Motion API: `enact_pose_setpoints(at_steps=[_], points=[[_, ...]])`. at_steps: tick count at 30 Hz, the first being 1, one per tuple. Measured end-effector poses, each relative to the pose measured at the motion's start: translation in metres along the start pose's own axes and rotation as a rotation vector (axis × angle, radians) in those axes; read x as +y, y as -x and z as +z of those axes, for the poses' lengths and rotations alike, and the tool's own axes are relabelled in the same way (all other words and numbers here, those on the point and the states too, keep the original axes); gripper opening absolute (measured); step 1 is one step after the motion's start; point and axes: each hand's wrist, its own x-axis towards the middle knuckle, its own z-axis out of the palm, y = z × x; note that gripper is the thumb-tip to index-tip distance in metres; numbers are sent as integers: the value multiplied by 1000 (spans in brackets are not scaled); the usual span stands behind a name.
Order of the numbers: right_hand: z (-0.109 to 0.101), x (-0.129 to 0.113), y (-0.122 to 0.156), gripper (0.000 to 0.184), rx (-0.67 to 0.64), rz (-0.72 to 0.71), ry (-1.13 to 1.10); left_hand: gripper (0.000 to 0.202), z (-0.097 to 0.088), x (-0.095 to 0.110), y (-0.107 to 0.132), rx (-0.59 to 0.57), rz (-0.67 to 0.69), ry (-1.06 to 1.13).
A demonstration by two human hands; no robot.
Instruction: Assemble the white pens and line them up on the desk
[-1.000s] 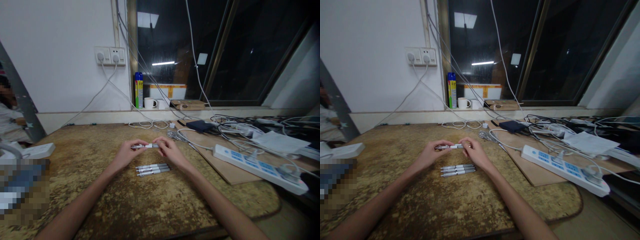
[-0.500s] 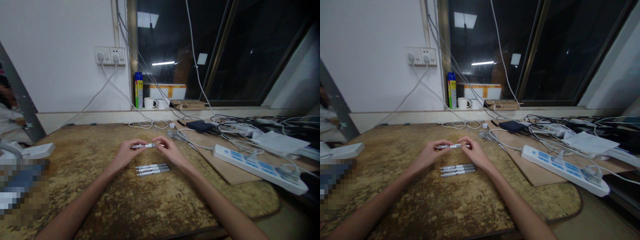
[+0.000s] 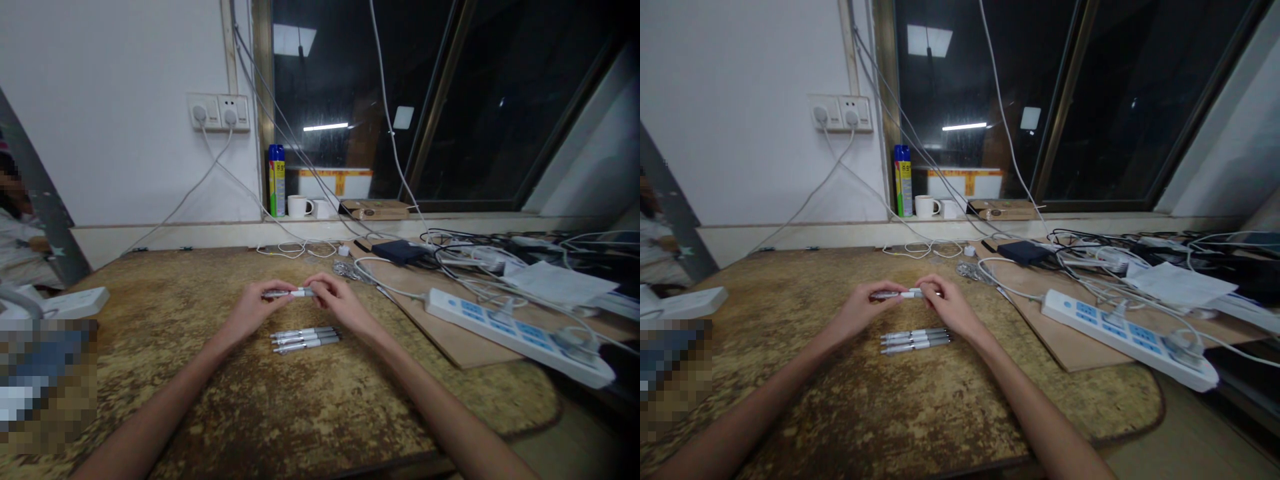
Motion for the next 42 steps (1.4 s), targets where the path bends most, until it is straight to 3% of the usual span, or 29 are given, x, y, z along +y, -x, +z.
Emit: enact_pose_setpoints(at_steps=[5,9,13,16,18,22,27,29,31,35,39,42], points=[[-2,-5,1,23,5,-44,63,21,-1,4,0,30,-11,9],[-4,-7,1,23,-15,-50,-12,24,-1,9,0,78,-43,46],[1,-5,2,26,-111,-29,-146,44,3,8,1,195,-232,299],[8,-2,4,27,-212,11,-142,38,8,4,0,177,-238,463],[11,1,2,28,-169,14,-121,35,10,3,0,147,-207,468],[16,5,-10,31,63,-63,-127,37,12,4,0,46,-183,332],[23,-3,-29,40,109,-77,-152,44,16,6,-1,-2,-157,293],[24,-9,-37,41,131,-66,-266,46,15,2,-3,62,-141,290],[22,-16,-45,37,155,-41,-475,48,11,-6,-5,203,-146,284],[10,-27,-53,32,200,1,-765,52,-1,-24,-10,398,-219,205],[-5,-24,-46,45,175,85,-860,45,-7,-31,-10,399,-223,179],[-13,-19,-38,43,192,90,-891,38,-6,-31,-9,364,-209,176]])
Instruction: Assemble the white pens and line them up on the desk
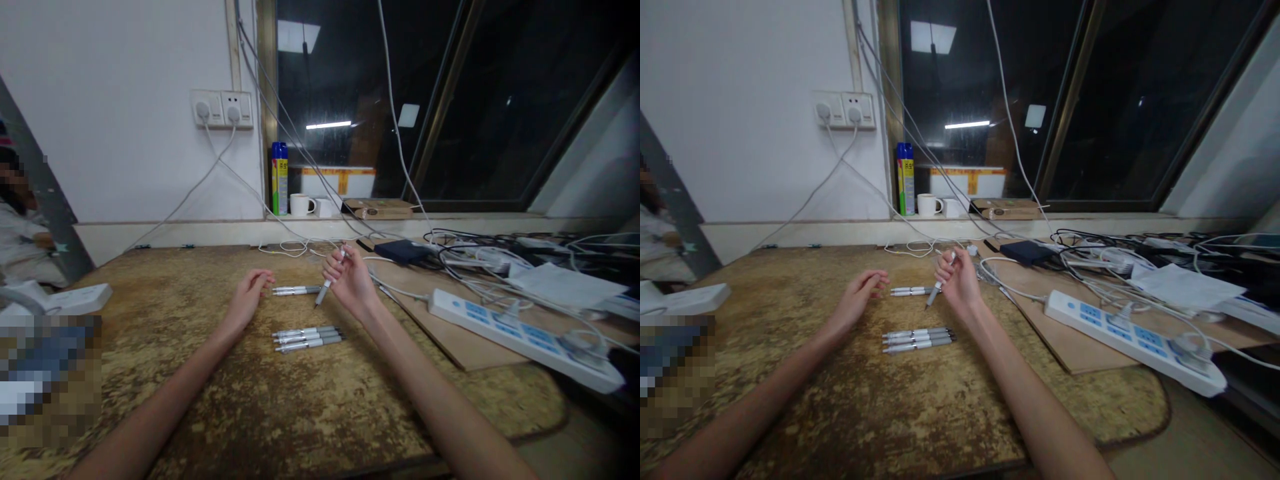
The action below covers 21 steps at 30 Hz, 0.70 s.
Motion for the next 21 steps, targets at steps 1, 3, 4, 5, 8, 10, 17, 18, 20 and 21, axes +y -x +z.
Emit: enact_pose_setpoints(at_steps=[1,3,4,5,8,10,17,18,20,21], points=[[-2,-1,1,40,10,-15,-17,36,1,-1,0,-14,2,1],[-4,-3,3,36,24,-52,-50,35,1,-3,1,-47,4,-2],[-3,-4,4,34,26,-65,-59,34,1,-5,0,-65,8,-13],[-2,-6,4,33,23,-72,-60,34,1,-7,0,-85,17,-30],[1,-9,6,34,11,-72,-27,29,-1,-11,0,-156,64,-113],[2,-11,7,34,21,-77,-7,27,-2,-11,1,-187,93,-178],[-1,-13,8,29,18,-126,1,24,-1,-6,8,-226,97,-260],[-1,-13,8,28,24,-131,12,24,-1,-5,8,-229,92,-250],[0,-13,8,28,37,-134,20,24,0,-4,9,-235,85,-235],[0,-13,8,28,42,-131,18,25,0,-3,9,-238,85,-234]])
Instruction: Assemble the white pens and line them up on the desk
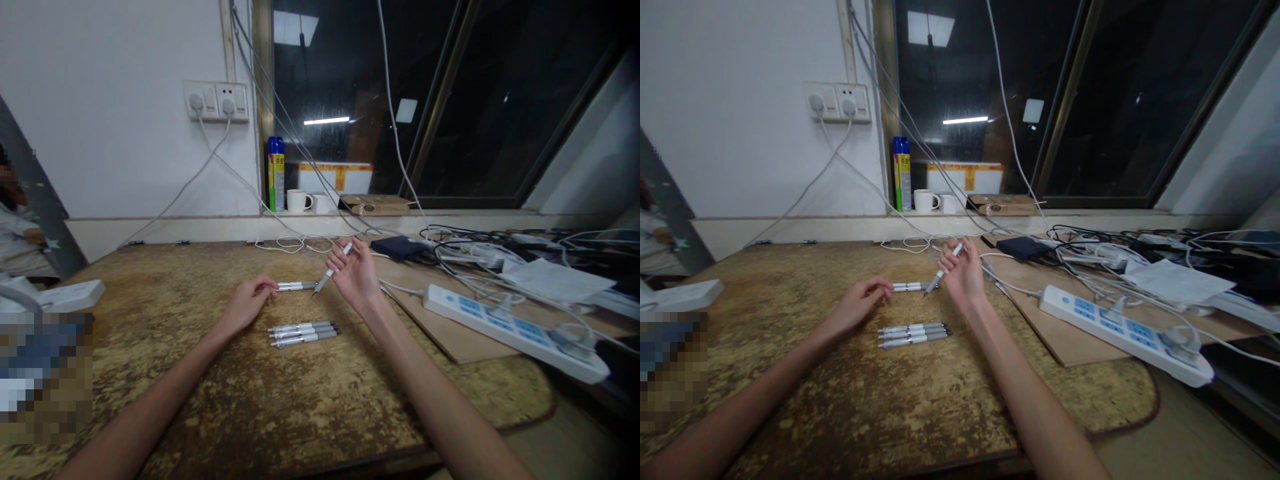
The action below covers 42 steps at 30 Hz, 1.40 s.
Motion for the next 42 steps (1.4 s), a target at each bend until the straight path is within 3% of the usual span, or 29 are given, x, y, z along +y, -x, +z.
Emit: enact_pose_setpoints(at_steps=[10,28,32,37,42], points=[[1,-1,2,30,0,21,19,24,2,-8,-2,-31,23,3],[6,-4,3,25,-26,-31,-7,23,4,1,0,-67,50,10],[3,3,1,15,-79,-111,245,24,3,13,1,-46,81,76],[-7,15,5,27,-334,-159,918,33,4,26,4,-85,91,223],[-3,26,14,24,-539,-131,1090,27,6,27,4,-140,155,229]])
